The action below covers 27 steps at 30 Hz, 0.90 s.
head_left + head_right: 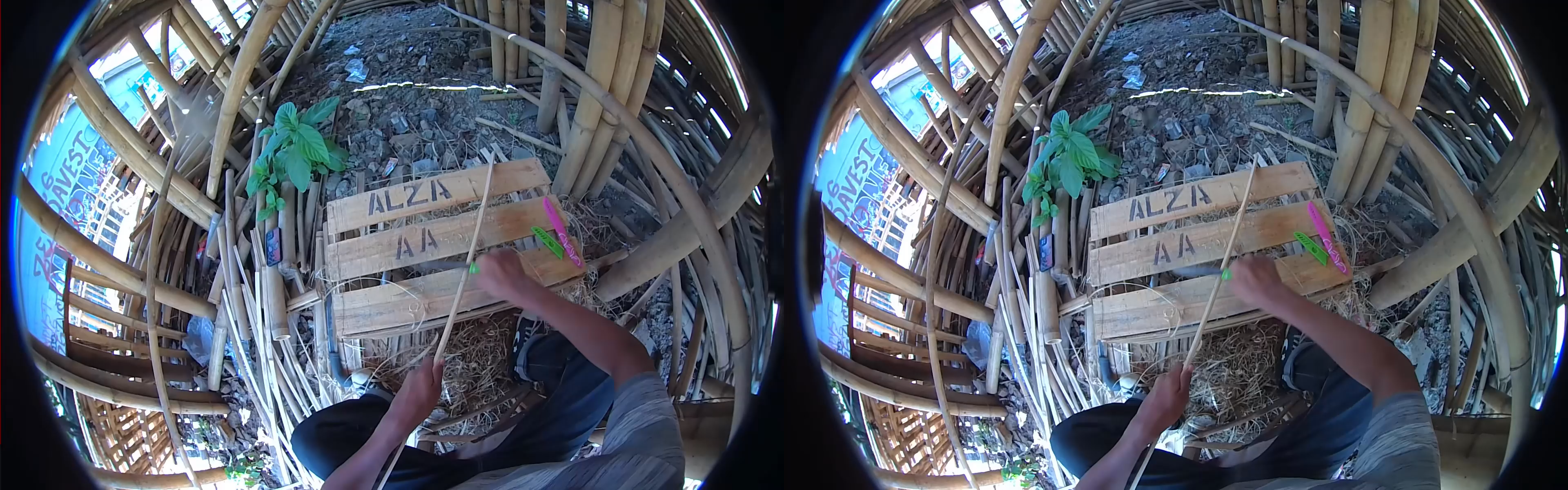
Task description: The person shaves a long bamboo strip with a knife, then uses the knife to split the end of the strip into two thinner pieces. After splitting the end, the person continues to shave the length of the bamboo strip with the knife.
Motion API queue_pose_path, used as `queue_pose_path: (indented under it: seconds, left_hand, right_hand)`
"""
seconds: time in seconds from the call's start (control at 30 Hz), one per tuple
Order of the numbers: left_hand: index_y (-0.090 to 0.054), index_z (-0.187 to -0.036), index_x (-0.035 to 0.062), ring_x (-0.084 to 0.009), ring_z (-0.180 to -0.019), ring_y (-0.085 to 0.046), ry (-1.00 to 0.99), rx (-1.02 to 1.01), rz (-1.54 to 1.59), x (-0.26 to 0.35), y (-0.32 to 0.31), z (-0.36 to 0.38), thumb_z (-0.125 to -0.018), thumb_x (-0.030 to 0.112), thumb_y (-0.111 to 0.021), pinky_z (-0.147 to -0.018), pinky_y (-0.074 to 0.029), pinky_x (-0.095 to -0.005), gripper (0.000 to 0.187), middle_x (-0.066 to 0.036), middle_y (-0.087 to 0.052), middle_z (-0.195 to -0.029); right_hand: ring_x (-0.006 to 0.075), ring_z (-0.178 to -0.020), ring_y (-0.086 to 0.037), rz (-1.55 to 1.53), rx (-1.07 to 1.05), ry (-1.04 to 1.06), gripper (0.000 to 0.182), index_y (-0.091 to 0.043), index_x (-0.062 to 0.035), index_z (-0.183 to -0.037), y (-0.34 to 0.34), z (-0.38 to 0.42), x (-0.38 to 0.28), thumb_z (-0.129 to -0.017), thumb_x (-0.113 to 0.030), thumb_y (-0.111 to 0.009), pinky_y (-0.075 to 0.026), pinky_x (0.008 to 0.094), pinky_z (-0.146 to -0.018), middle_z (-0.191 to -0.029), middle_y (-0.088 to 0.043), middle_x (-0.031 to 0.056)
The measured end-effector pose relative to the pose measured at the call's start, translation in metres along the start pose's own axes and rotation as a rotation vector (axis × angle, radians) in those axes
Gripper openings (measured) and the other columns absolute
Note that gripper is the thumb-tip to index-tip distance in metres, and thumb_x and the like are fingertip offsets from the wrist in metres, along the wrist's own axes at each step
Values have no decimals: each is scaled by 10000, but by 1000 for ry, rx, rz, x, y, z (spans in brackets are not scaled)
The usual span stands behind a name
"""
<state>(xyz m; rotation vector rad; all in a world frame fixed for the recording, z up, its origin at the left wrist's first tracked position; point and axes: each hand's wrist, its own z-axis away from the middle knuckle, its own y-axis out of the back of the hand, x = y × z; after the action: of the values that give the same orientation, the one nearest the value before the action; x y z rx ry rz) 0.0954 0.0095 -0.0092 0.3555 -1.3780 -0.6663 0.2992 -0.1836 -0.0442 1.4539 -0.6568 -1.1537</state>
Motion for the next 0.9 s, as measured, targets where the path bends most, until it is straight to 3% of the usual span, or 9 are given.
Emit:
queue_pose_path:
  seconds: [0.03,0.13,0.27,0.37,0.5,0.57,0.7,0.83,0.9]
  left_hand:
    - [-448,-932,-27,-482,-659,-515,-81,5,-75,3,-1,0,-973,228,-400,-513,-362,-536,263,-289,-518,-648]
    - [-445,-936,-21,-476,-638,-512,-21,-12,13,2,-9,0,-970,221,-412,-496,-357,-531,247,-285,-512,-646]
    - [-462,-914,-19,-488,-678,-507,125,-102,128,-1,-1,-1,-978,243,-391,-537,-360,-540,278,-285,-530,-680]
    - [-473,-902,-19,-492,-725,-506,104,-74,173,1,2,-1,-981,266,-377,-583,-361,-544,311,-290,-534,-692]
    - [-479,-912,-21,-490,-717,-509,190,-97,160,4,8,-8,-982,291,-370,-583,-365,-528,338,-286,-533,-688]
    - [-477,-884,-27,-489,-707,-505,217,-90,184,5,8,-8,-986,295,-355,-582,-368,-522,359,-286,-524,-671]
    - [-465,-857,-38,-494,-706,-493,193,-56,178,1,6,-10,-992,297,-336,-590,-366,-521,383,-287,-510,-661]
    - [-456,-861,-36,-490,-674,-484,167,-74,161,1,5,-6,-995,305,-318,-590,-365,-510,392,-273,-507,-655]
    - [-454,-863,-39,-484,-663,-477,215,-105,212,4,5,-7,-994,318,-311,-597,-365,-506,406,-269,-504,-658]
  right_hand:
    - [341,-660,-653,-7,71,-74,184,-664,-13,-716,7,-12,13,-761,-155,-557,-516,445,-617,-672,-634,195]
    - [345,-698,-651,3,348,-270,204,-656,2,-744,8,-45,76,-789,-168,-552,-506,456,-614,-731,-637,219]
    - [365,-681,-638,8,399,-345,226,-637,10,-741,19,-43,102,-792,-201,-572,-499,458,-615,-692,-624,217]
    - [371,-712,-638,4,232,-321,253,-642,29,-763,37,-19,76,-798,-212,-574,-507,457,-645,-731,-627,231]
    - [358,-669,-638,-56,-23,-37,282,-644,36,-756,35,16,20,-783,-242,-602,-516,445,-634,-698,-621,226]
    - [346,-644,-639,-6,-85,120,269,-646,34,-751,8,25,6,-769,-233,-615,-521,431,-609,-671,-614,221]
    - [334,-634,-639,-22,-82,196,246,-637,28,-730,-4,36,-16,-761,-215,-619,-523,419,-590,-655,-608,216]
    - [365,-679,-640,-84,153,-259,220,-639,21,-746,10,-21,59,-770,-190,-580,-519,449,-626,-726,-628,228]
    - [383,-727,-637,16,306,-312,229,-641,16,-764,24,-36,97,-785,-195,-558,-511,463,-664,-754,-631,234]
